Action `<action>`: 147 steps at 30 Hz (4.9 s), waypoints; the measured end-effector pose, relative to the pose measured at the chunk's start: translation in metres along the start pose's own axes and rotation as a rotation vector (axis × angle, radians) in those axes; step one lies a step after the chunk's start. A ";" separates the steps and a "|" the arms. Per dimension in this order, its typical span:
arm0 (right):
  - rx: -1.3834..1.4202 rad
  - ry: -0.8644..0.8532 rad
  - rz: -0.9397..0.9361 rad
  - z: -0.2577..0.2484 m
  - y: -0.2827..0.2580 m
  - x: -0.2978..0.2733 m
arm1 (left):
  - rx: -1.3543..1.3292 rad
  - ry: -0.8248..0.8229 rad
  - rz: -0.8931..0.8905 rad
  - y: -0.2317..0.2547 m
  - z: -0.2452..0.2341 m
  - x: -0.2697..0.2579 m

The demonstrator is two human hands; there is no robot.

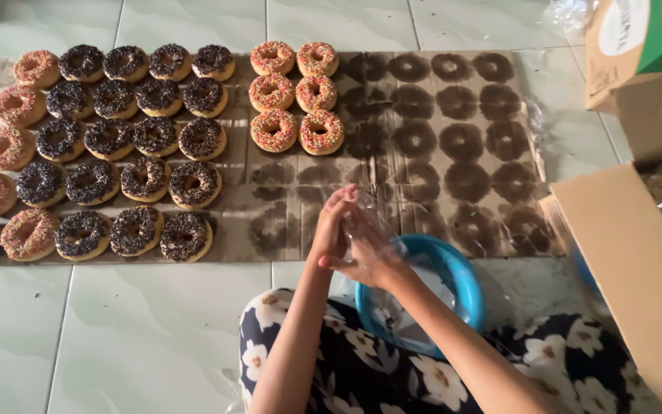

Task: The person sits on the floor and individually places donuts into clear plastic bags. They then place the packaged donuts into a cardboard box. The person repeats this process for multiple donuts until the box is full.

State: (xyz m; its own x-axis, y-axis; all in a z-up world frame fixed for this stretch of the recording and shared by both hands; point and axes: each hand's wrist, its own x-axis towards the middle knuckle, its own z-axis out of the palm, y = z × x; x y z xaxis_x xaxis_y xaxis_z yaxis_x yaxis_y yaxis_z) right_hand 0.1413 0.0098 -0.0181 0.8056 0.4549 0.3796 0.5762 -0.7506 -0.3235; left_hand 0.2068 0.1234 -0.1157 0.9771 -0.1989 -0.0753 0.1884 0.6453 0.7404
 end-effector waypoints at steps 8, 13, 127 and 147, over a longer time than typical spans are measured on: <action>0.746 0.416 0.478 0.064 0.039 0.015 | -0.548 0.734 0.157 0.088 -0.070 -0.011; 0.677 0.385 0.789 0.161 0.124 0.097 | -0.663 0.728 0.131 0.079 -0.071 -0.010; 1.427 -0.060 0.341 -0.080 0.036 -0.213 | -0.558 0.203 -0.267 -0.027 0.110 -0.131; 0.191 0.504 0.069 -0.110 -0.019 -0.177 | -0.692 -0.035 -0.414 -0.066 0.102 -0.132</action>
State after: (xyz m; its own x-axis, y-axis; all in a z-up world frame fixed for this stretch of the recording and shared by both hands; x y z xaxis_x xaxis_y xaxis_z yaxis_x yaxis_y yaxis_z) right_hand -0.0280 -0.1089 0.0161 0.7037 0.0865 0.7052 0.5771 -0.6485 -0.4964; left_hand 0.0549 0.0318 -0.0861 0.8129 -0.5375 -0.2240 0.5642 0.8223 0.0745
